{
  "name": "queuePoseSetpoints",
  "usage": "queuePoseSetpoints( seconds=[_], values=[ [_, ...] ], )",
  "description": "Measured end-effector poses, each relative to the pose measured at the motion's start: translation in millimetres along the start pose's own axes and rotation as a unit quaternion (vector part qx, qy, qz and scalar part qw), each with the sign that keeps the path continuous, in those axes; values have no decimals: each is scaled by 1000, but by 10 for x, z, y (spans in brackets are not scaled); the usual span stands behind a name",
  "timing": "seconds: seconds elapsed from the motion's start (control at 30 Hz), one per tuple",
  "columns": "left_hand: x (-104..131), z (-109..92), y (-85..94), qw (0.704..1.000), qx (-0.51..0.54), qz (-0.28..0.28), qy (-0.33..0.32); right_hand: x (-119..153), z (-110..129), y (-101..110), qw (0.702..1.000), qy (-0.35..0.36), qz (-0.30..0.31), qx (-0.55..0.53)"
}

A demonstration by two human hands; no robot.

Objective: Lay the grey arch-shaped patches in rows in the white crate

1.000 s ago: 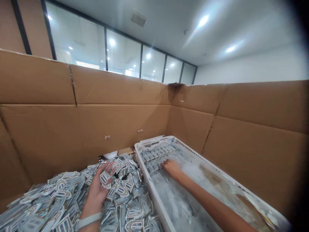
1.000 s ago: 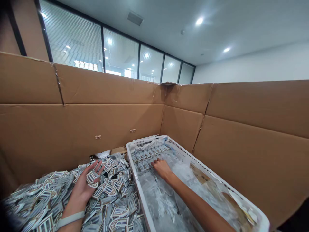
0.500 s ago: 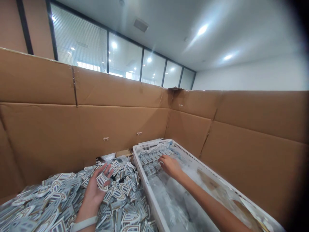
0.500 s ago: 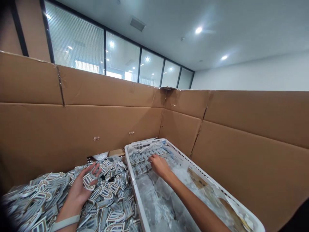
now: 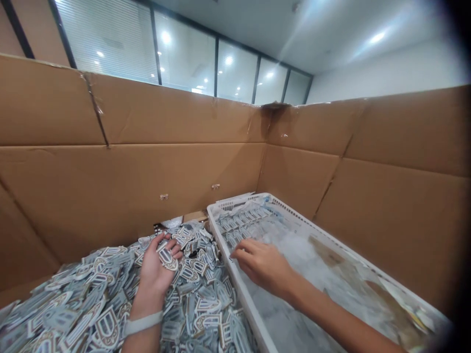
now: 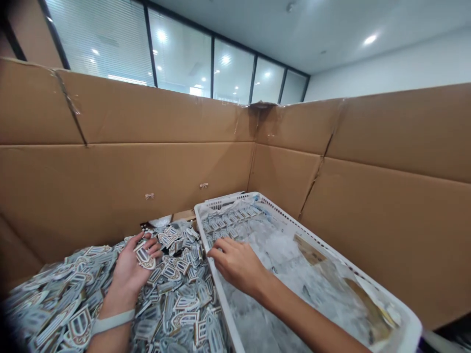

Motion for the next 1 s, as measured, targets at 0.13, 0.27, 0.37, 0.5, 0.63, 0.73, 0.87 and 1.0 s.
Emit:
queuePoseSetpoints(
  seconds=[0.13,0.27,0.37,0.5,0.63,0.73,0.87,1.0],
  values=[
    [148,278,-289,991,-104,70,44,17,83,23,998,3,-31,-51],
    [295,536,-453,944,-290,148,50,18,175,73,988,-21,-65,-137],
    [388,615,-502,901,-389,185,51,1,218,109,976,-39,-77,-202],
    [472,661,-496,863,-476,168,32,-18,282,119,950,-45,-88,-296],
    [518,742,-471,869,-479,119,-27,-23,377,86,921,-68,-94,-371],
    [524,784,-488,860,-489,142,-44,-12,426,60,905,-110,-90,-401],
    [488,691,-520,806,-559,164,-102,26,473,57,900,-114,-87,-412],
    [395,465,-444,815,-559,111,-103,51,513,56,914,-48,-102,-390]
  ],
)
Point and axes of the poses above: each hand's wrist, its own x-axis away from the middle knuckle, its own y-axis out of the back of the hand, z = x × y, the point moved 1 cm from there along -x, towards the middle knuckle, and after that the axes turned 2 degrees about -y, right-handed, at the moved point
